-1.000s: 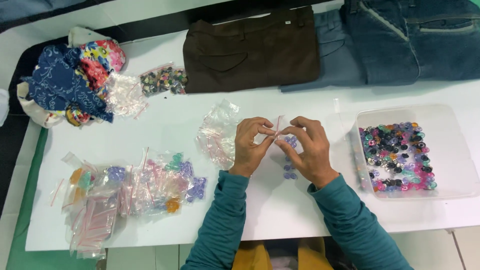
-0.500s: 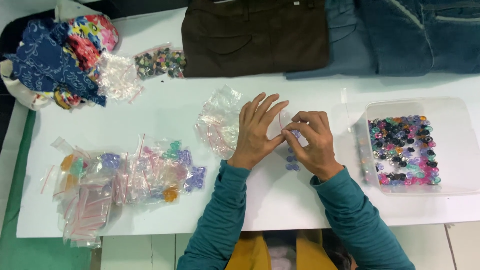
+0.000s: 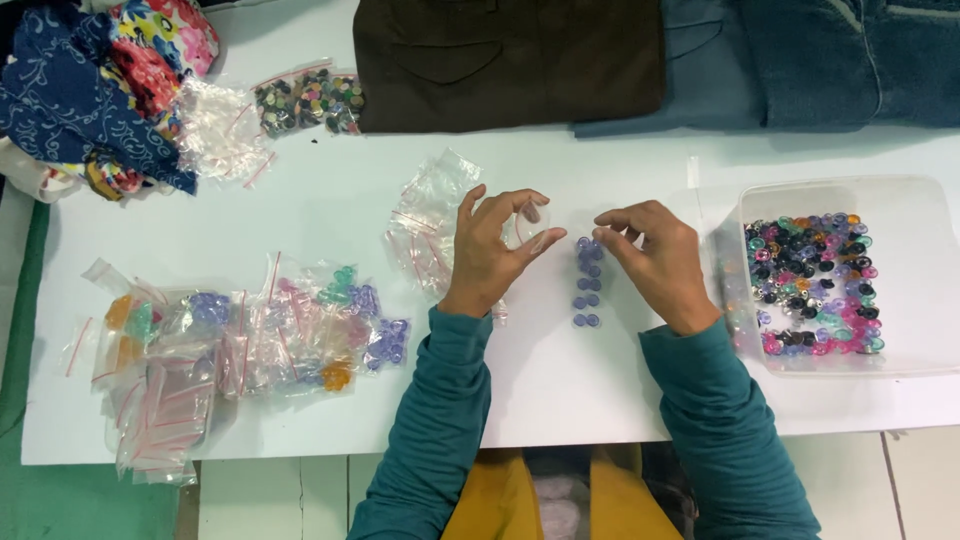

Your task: Sorting and bagging small colorful buttons from a tray into plastic bags

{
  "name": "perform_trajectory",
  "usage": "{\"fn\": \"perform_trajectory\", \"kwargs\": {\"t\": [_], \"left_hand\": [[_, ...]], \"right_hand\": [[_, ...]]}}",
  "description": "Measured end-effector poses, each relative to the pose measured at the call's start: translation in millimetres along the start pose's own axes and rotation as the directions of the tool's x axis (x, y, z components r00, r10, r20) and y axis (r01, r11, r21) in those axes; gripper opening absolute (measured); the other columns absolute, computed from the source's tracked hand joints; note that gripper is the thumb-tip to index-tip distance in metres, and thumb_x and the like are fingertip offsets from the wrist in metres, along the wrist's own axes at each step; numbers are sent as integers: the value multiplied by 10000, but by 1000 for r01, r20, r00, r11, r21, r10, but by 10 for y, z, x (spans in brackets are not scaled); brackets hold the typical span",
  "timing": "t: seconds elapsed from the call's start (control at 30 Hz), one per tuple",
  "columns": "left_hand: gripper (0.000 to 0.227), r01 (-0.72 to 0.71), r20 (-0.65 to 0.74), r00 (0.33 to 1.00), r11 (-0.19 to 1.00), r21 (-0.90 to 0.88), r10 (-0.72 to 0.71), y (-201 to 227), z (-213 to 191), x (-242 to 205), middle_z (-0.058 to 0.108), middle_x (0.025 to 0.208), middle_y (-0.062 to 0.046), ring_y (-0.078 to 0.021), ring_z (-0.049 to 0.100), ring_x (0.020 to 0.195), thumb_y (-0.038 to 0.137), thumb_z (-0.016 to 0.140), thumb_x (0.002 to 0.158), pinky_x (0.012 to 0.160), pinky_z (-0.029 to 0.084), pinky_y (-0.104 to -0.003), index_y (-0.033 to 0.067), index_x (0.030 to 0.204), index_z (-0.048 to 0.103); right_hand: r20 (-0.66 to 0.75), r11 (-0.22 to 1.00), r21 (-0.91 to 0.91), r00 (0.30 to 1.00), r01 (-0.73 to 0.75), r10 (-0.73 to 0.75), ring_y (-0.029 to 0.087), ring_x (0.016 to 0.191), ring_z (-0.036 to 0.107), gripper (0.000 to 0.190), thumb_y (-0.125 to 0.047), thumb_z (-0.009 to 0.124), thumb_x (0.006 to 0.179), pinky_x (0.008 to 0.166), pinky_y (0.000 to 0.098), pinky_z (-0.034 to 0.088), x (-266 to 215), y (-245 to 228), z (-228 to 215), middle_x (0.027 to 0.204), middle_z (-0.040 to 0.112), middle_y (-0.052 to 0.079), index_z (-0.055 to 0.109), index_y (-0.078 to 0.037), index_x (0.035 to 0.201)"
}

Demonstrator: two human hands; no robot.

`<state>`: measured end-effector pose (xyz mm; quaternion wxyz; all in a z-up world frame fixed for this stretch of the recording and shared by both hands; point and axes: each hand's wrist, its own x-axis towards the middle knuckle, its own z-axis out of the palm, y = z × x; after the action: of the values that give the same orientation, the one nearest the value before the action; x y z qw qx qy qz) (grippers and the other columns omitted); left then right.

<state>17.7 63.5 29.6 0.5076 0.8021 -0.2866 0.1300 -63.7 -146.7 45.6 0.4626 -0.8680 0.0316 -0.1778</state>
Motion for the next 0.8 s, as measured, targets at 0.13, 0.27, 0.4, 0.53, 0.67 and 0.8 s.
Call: {"fn": "perform_trajectory", "kwargs": {"t": [0.13, 0.27, 0.4, 0.53, 0.67, 0.8], "left_hand": [[389, -6, 26, 1000, 1000, -10, 6, 2, 60, -19, 720, 843, 78, -142, 712, 888, 368, 897, 793, 1174, 298, -488, 236, 1101, 700], [315, -17, 65, 998, 1000, 11, 16, 81, 101, -27, 717, 806, 70, -151, 714, 852, 349, 893, 781, 1160, 333, -472, 236, 999, 696], [274, 21, 103, 994, 1000, 9, -22, 86, 103, -32, 746, 857, 48, -164, 728, 865, 283, 892, 789, 1148, 356, -489, 203, 948, 684], [269, -4, 79, 997, 1000, -6, 4, 54, 135, -54, 738, 842, 49, -169, 721, 842, 273, 888, 791, 1135, 370, -482, 203, 936, 674], [262, -4, 73, 997, 1000, 6, 4, 90, 146, -66, 730, 824, 43, -180, 722, 830, 264, 881, 795, 1121, 385, -480, 197, 908, 654], [255, 12, 111, 994, 999, 33, -16, 71, 194, -85, 723, 797, 31, -196, 730, 821, 275, 864, 804, 1109, 408, -490, 191, 908, 647]], "right_hand": [[100, 971, -218, 987, -99, 123, 300, 825, 702, 161, -148, 797, 919, 715, 392, 575, -16, 96, 114, 912, 701, 133, 795, -102, 1073], [104, 939, -343, 992, -26, 66, 277, 820, 702, 113, -127, 795, 924, 701, 366, 600, -22, 136, 227, 889, 687, 128, 794, -78, 1026], [122, 948, -317, 989, -35, 78, 270, 811, 702, 74, -77, 754, 949, 690, 353, 601, -11, 158, 295, 870, 687, 136, 790, -62, 1012], [104, 965, -263, 994, 3, 25, 265, 750, 688, 64, -50, 741, 960, 655, 346, 592, -26, 223, 285, 841, 673, 151, 782, -16, 995], [-83, 992, -23, 988, 127, -128, 194, 732, 654, 64, -104, 777, 990, 642, 314, 549, -23, -115, 110, 884, 676, 90, 786, -70, 1044], [-164, 968, 117, 966, 223, -202, 155, 757, 637, 93, -37, 775, 976, 681, 289, 545, -69, -347, 71, 919, 682, 83, 796, -55, 1065]]}}
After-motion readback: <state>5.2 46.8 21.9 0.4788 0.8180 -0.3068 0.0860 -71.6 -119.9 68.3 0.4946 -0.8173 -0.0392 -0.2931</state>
